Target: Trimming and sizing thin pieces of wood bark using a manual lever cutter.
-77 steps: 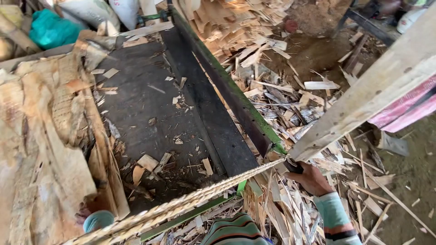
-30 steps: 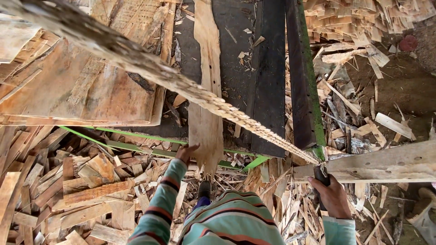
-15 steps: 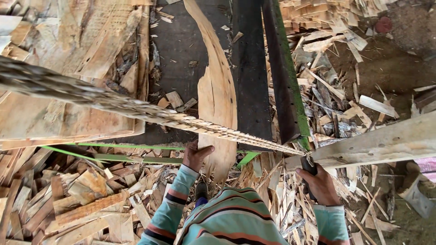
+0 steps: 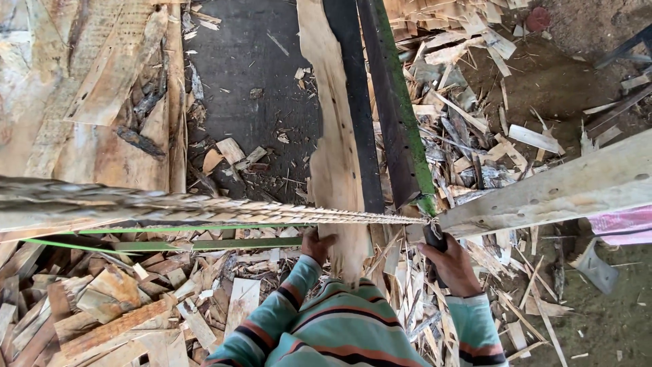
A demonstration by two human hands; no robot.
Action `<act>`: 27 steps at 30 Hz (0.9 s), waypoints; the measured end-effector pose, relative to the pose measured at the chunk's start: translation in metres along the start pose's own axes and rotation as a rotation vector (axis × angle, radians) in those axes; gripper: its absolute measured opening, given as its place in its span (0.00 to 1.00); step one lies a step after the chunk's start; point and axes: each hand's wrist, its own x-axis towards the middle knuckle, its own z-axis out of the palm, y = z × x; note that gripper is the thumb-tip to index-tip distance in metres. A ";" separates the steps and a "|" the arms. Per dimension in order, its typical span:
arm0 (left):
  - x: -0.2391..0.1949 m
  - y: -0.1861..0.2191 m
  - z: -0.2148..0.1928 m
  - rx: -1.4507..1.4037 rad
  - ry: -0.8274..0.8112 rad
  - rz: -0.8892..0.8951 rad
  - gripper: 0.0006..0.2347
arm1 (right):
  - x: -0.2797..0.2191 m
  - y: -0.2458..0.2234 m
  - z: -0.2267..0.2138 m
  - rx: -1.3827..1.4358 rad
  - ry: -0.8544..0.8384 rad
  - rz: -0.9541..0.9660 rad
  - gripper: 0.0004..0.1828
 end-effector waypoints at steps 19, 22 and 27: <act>0.004 -0.074 -0.065 1.295 -0.192 0.661 0.20 | -0.017 -0.015 0.004 0.117 0.079 -0.106 0.29; -0.008 -0.037 -0.047 1.280 -0.403 0.563 0.28 | 0.005 0.040 -0.003 0.658 0.083 -0.030 0.41; 0.004 -0.061 -0.033 0.823 -0.217 0.338 0.24 | 0.035 0.095 0.056 0.527 -0.099 0.072 0.32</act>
